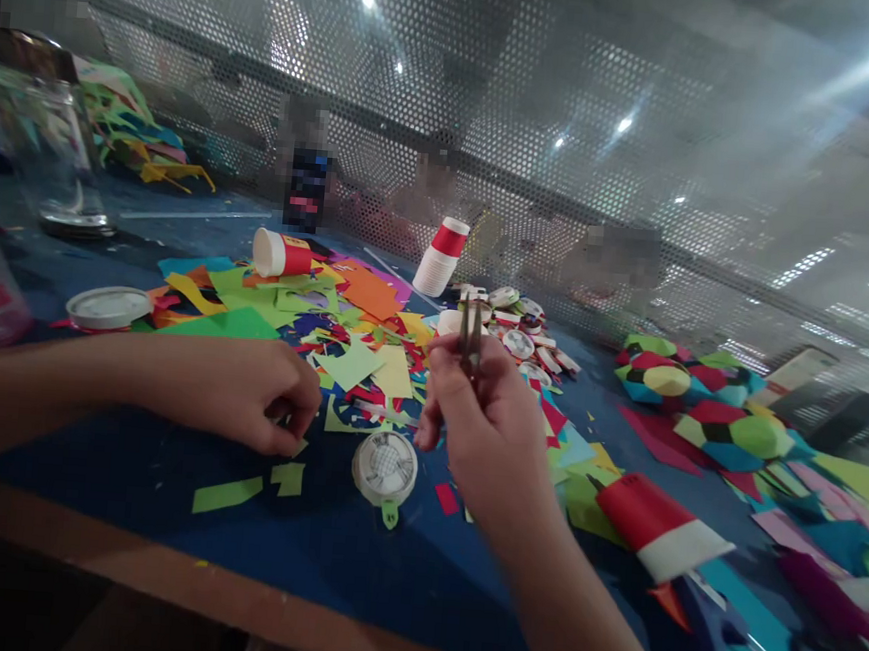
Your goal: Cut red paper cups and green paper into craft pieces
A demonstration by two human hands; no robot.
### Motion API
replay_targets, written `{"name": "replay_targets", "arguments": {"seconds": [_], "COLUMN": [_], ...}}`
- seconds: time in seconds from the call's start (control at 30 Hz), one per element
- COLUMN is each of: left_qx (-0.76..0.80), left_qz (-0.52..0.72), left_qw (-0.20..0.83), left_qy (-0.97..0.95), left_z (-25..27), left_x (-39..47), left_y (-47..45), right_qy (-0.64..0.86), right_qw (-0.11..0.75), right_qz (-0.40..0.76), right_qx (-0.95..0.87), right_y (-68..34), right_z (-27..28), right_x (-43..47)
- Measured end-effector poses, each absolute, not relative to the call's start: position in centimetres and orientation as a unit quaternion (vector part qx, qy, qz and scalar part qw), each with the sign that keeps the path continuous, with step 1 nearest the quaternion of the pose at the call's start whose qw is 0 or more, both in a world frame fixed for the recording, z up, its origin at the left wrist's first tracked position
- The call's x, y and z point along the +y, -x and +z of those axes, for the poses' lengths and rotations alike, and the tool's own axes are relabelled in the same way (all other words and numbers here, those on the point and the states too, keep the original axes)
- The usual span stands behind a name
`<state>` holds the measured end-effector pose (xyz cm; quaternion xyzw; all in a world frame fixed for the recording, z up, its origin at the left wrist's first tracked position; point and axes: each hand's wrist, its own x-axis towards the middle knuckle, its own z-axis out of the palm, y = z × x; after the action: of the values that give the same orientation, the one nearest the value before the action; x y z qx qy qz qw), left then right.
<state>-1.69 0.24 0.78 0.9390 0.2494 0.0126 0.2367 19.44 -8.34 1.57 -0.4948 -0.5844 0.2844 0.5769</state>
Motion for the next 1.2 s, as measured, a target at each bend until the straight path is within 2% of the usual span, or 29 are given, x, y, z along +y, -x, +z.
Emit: {"name": "replay_targets", "arguments": {"seconds": [0.1, 0.27, 0.4, 0.5, 0.57, 0.63, 0.7, 0.8, 1.07, 1.1, 1.2], "left_qx": [0.262, 0.290, 0.279, 0.252, 0.238, 0.230, 0.225, 0.215, 0.178, 0.176, 0.172], "left_qz": [0.061, 0.161, 0.191, 0.197, 0.205, 0.216, 0.229, 0.243, 0.255, 0.256, 0.266], "left_qw": [0.226, 0.201, 0.190, 0.187, 0.183, 0.178, 0.174, 0.169, 0.190, 0.198, 0.232], "left_qy": [-0.936, -0.922, -0.922, -0.929, -0.932, -0.932, -0.931, -0.931, -0.931, -0.930, -0.920], "left_z": [1.0, 1.5, 1.5, 1.0, 0.5, 0.1, -0.4, -0.8, -1.0, -1.0, -1.0], "left_x": [0.8, 1.4, 1.3, 1.0, 0.8, 0.6, 0.4, 0.2, -0.6, -0.8, -1.4], "left_y": [1.7, 1.9, 2.0, 1.8, 1.5, 1.3, 1.0, 0.8, 0.8, 0.8, 0.9], "right_qy": [0.571, 0.721, 0.806, 0.810, 0.780, 0.727, 0.668, 0.614, 0.583, 0.587, 0.564], "right_qw": [0.506, 0.306, 0.167, 0.115, 0.131, 0.187, 0.238, 0.245, 0.364, 0.387, 0.494], "right_qz": [0.145, -0.076, -0.124, -0.143, -0.194, -0.216, -0.167, -0.055, 0.041, 0.082, 0.306], "right_qx": [-0.630, -0.617, -0.554, -0.558, -0.580, -0.624, -0.685, -0.748, -0.725, -0.706, -0.587], "right_y": [-21.1, -24.2, -25.3, -25.3, -25.3, -25.1, -24.4, -22.5, -21.0, -21.2, -21.4], "right_z": [2.7, 1.0, -2.1, -3.4, -3.7, -3.8, -3.9, -4.1, -4.0, -3.7, -3.1], "right_x": [-9.9, -13.2, -13.8, -13.5, -13.2, -13.1, -13.0, -12.8, -12.8, -12.9, -13.4]}}
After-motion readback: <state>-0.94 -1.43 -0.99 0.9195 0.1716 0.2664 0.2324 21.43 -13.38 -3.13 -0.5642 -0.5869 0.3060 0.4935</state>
